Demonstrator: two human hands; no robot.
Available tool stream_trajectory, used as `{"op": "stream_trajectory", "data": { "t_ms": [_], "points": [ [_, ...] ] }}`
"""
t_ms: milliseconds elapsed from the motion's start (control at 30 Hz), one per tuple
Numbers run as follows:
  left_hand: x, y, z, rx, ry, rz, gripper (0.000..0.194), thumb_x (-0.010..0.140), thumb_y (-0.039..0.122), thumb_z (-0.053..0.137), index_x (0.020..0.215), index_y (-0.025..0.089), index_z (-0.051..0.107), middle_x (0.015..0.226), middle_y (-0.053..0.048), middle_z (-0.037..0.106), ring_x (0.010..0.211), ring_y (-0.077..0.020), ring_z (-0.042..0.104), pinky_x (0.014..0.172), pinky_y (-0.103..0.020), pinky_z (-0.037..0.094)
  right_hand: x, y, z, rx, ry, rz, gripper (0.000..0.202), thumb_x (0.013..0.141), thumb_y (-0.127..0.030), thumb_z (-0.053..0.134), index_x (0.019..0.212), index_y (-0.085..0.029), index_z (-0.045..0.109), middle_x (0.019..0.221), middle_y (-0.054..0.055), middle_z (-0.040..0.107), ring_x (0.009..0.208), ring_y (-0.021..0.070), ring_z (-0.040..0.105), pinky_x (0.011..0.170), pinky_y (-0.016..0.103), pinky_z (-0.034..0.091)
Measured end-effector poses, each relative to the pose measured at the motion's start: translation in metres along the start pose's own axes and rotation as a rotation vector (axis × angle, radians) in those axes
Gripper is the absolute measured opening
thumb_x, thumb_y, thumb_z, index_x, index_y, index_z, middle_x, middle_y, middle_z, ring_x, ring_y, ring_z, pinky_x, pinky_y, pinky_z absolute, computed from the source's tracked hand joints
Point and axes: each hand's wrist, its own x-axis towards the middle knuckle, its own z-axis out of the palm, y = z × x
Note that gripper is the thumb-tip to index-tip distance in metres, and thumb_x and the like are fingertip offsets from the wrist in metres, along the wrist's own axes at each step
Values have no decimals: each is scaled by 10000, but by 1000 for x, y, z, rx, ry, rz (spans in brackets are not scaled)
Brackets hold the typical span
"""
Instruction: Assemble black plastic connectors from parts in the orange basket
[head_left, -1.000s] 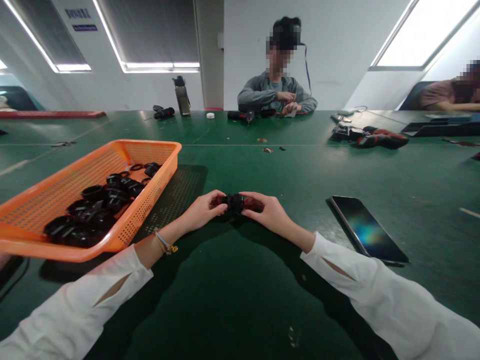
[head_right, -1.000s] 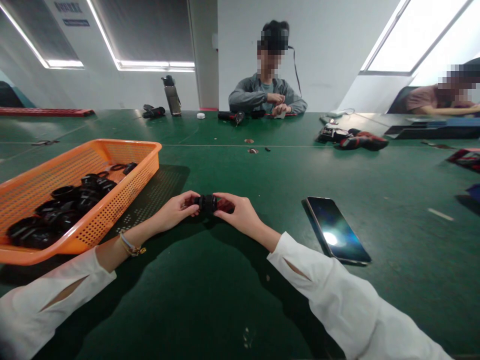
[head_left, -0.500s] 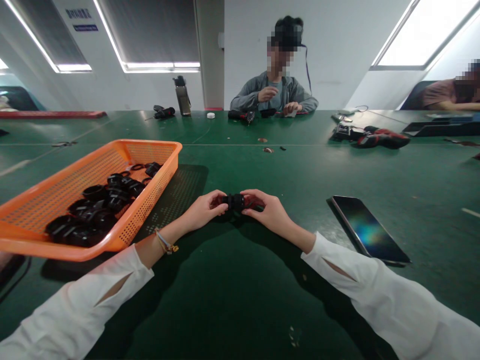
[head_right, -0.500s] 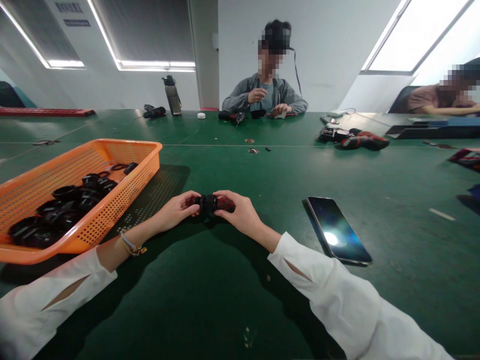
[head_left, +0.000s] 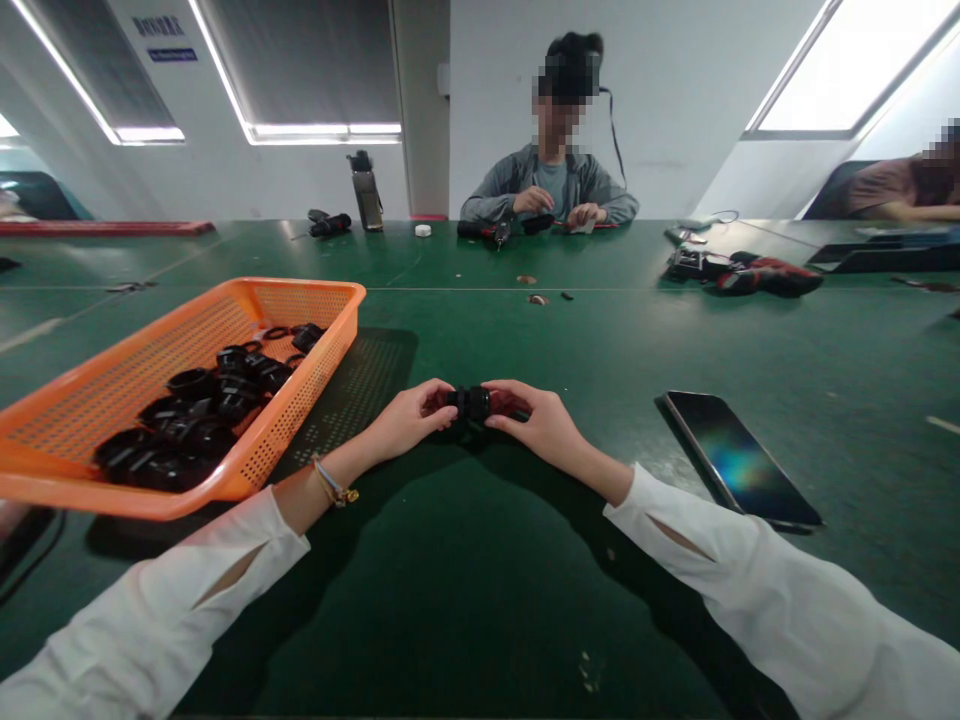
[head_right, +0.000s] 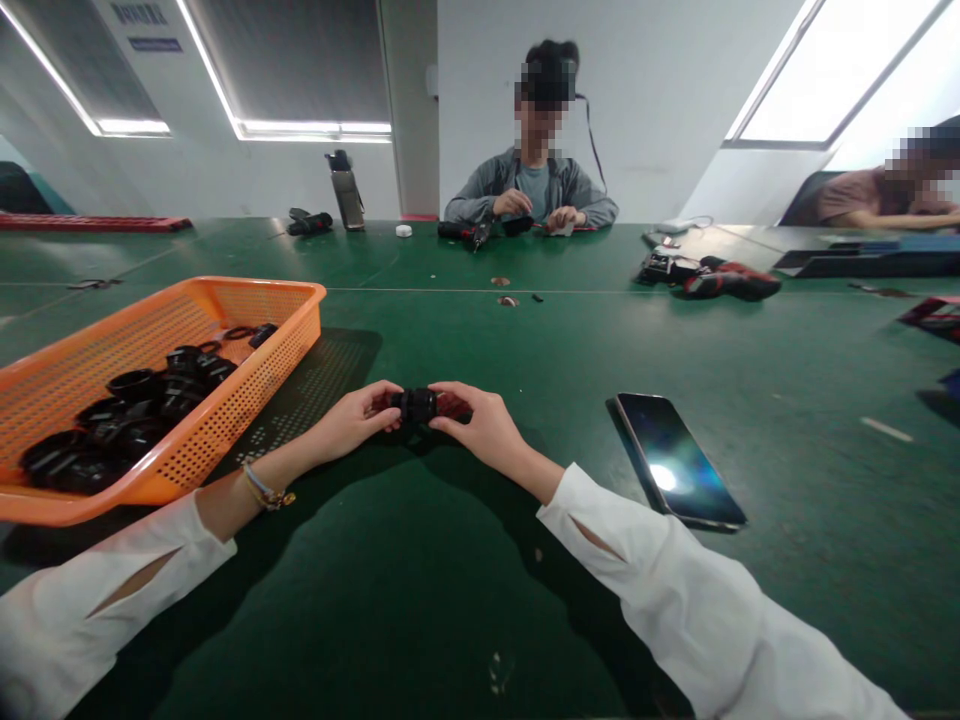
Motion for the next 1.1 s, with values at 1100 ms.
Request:
{"op": "stream_trajectory", "data": {
  "t_ms": [1100],
  "points": [
    [0, 1, 1, -6, 5, -18, 197, 726, 276, 559, 875, 157, 508, 697, 27, 559, 618, -111, 561, 639, -259, 477, 0, -4, -1, -44, -1, 28, 365, 701, -172, 668, 1065, -189, 651, 854, 40, 730, 779, 162, 688, 789, 336, 554]
  ]
}}
